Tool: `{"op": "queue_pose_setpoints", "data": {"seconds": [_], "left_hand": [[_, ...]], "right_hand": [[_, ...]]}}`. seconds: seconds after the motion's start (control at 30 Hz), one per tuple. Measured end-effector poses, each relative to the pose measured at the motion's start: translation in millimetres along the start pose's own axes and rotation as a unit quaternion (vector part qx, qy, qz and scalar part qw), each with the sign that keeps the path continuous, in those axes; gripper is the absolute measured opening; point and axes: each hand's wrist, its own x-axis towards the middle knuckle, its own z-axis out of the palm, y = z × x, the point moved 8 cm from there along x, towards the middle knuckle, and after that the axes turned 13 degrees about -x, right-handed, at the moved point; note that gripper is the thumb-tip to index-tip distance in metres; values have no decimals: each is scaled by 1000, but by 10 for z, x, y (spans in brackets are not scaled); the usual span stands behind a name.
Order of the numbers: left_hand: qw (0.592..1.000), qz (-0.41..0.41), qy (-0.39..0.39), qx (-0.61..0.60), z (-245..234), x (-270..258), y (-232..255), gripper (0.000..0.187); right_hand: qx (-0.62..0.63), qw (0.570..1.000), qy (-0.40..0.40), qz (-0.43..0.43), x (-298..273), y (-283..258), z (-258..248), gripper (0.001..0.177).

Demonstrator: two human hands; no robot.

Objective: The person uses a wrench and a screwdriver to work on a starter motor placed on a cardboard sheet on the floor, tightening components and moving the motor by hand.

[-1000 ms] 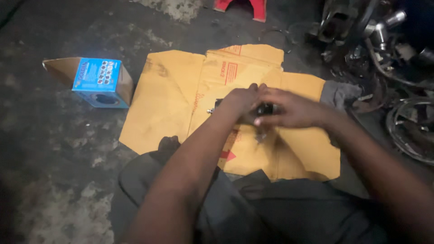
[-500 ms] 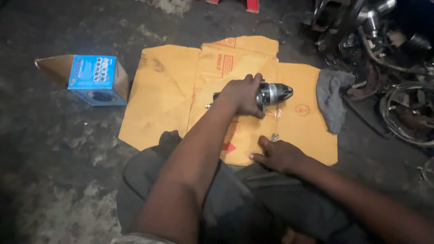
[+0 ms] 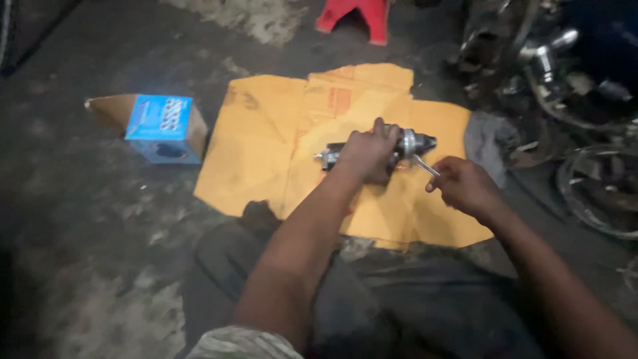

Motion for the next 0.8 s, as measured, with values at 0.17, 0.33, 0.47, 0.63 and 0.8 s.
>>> {"op": "queue_pose_setpoints", "data": {"seconds": [0.17, 0.33, 0.47, 0.63, 0.8], "left_hand": [[999, 22, 35, 26, 30, 182, -120, 89], [999, -12, -4, -33, -32, 194, -182, 124], [996, -58, -36, -55, -36, 204, -210, 142], [993, -77, -75, -43, 1, 235, -234, 144], [987, -113, -98, -56, 20, 213, -210, 135]], "right_hand": [[-51, 996, -43, 58, 385, 138, -105, 28], [3, 985, -156, 78, 740, 150, 170, 32], [-135, 987, -89, -1, 756, -59, 139, 34], [-272, 958, -74, -49, 822, -296, 119, 34], [-304, 932, -192, 50, 1013, -320, 223, 26]]}}
